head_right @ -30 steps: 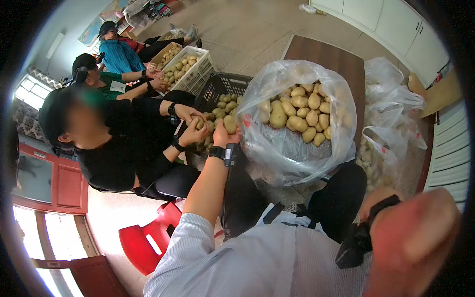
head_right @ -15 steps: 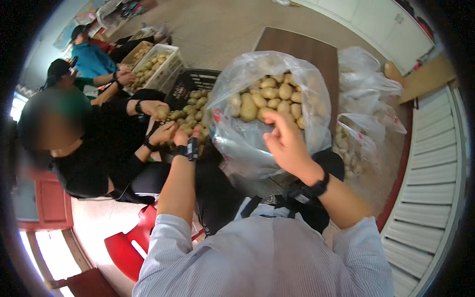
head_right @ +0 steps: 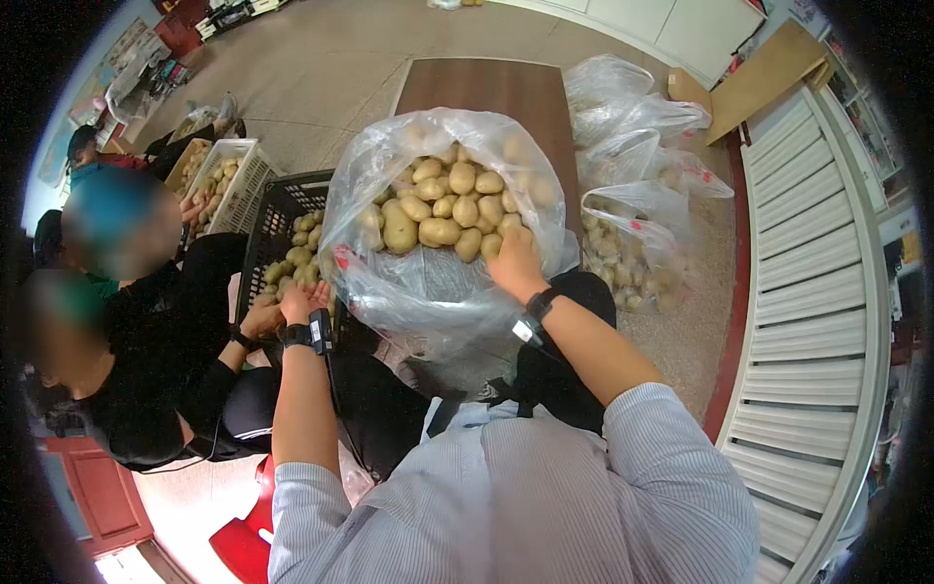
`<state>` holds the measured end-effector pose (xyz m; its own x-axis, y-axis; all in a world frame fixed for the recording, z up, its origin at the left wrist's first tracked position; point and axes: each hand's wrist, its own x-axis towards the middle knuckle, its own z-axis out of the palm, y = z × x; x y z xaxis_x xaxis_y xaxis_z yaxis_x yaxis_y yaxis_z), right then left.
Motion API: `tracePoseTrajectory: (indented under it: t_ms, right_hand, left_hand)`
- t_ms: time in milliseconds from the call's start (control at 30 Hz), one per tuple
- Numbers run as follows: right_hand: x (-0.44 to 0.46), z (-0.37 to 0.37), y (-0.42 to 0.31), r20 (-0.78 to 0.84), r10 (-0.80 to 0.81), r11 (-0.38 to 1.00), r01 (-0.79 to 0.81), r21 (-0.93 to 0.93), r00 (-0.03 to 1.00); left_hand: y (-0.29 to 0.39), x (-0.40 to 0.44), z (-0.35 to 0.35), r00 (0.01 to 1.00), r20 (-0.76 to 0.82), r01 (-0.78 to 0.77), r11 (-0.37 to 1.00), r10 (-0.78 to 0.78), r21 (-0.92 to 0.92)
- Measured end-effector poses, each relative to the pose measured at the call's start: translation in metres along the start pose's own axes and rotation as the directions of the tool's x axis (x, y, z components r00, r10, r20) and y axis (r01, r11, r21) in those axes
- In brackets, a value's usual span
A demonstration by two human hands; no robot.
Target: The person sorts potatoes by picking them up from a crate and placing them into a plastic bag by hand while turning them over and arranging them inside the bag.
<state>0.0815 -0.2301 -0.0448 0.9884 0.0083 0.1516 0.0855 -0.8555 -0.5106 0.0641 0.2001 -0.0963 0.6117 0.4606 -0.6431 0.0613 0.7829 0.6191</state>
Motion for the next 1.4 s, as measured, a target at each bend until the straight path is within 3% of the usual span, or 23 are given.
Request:
tracePoseTrajectory:
  t_ms: [100, 167, 233, 400, 467, 567, 700, 1033, 1167, 1233, 1300, 1400]
  right_hand:
    - [0.019, 0.003, 0.019, -0.13, 0.079, 0.992, -0.091, -0.082, 0.988]
    - [0.03, -0.006, 0.023, -0.111, 0.112, 0.989, -0.121, -0.081, 0.988]
    - [0.039, -0.007, 0.027, -0.216, 0.13, 0.991, -0.132, 0.005, 0.968]
    - [0.038, -0.011, 0.006, -0.01, 0.077, 0.996, -0.078, -0.046, 0.997]
    - [0.026, 0.002, 0.0, -0.003, -0.092, 0.994, 0.092, -0.06, 0.996]
    - [0.012, 0.013, -0.014, 0.109, -0.166, 0.986, 0.168, -0.006, 0.98]
    - [0.005, 0.032, -0.025, 0.234, -0.15, 0.982, 0.172, -0.076, 0.961]
    - [-0.007, 0.034, -0.041, 0.264, -0.071, 0.987, 0.106, -0.121, 0.962]
    - [-0.019, 0.035, -0.038, 0.253, -0.137, 0.978, 0.171, -0.118, 0.958]
    - [-0.024, 0.04, -0.035, 0.133, -0.237, 0.963, 0.251, -0.097, 0.962]
    - [-0.028, 0.045, -0.032, 0.154, -0.226, 0.966, 0.241, -0.091, 0.962]
    - [-0.031, 0.048, -0.026, 0.212, -0.198, 0.969, 0.224, -0.108, 0.957]
  left_hand:
    - [-0.001, 0.001, 0.002, 0.996, 0.084, -0.011, 0.991, -0.001, 0.136]
    - [-0.001, 0.004, 0.0, 0.993, 0.106, 0.032, 0.989, -0.048, 0.143]
    - [-0.003, -0.001, 0.004, 0.992, 0.123, -0.005, 0.975, -0.023, 0.224]
    - [-0.009, -0.019, 0.019, 0.989, 0.145, -0.015, 0.941, -0.036, 0.339]
    - [-0.011, -0.03, 0.027, 0.989, 0.143, -0.013, 0.936, -0.04, 0.351]
    - [-0.014, -0.023, 0.024, 0.98, 0.189, -0.018, 0.929, -0.056, 0.369]
    - [-0.013, -0.03, 0.029, 0.979, 0.191, -0.014, 0.908, -0.074, 0.418]
    - [-0.018, -0.025, 0.03, 0.97, 0.223, -0.03, 0.871, -0.093, 0.491]
    - [-0.02, -0.02, 0.025, 0.963, 0.246, -0.016, 0.883, -0.113, 0.469]
    - [-0.018, -0.021, 0.023, 0.961, 0.246, 0.005, 0.893, -0.129, 0.45]
    - [-0.018, -0.028, 0.023, 0.953, 0.289, -0.055, 0.89, -0.088, 0.452]
    - [-0.013, -0.049, 0.035, 0.969, 0.217, -0.003, 0.874, -0.118, 0.487]
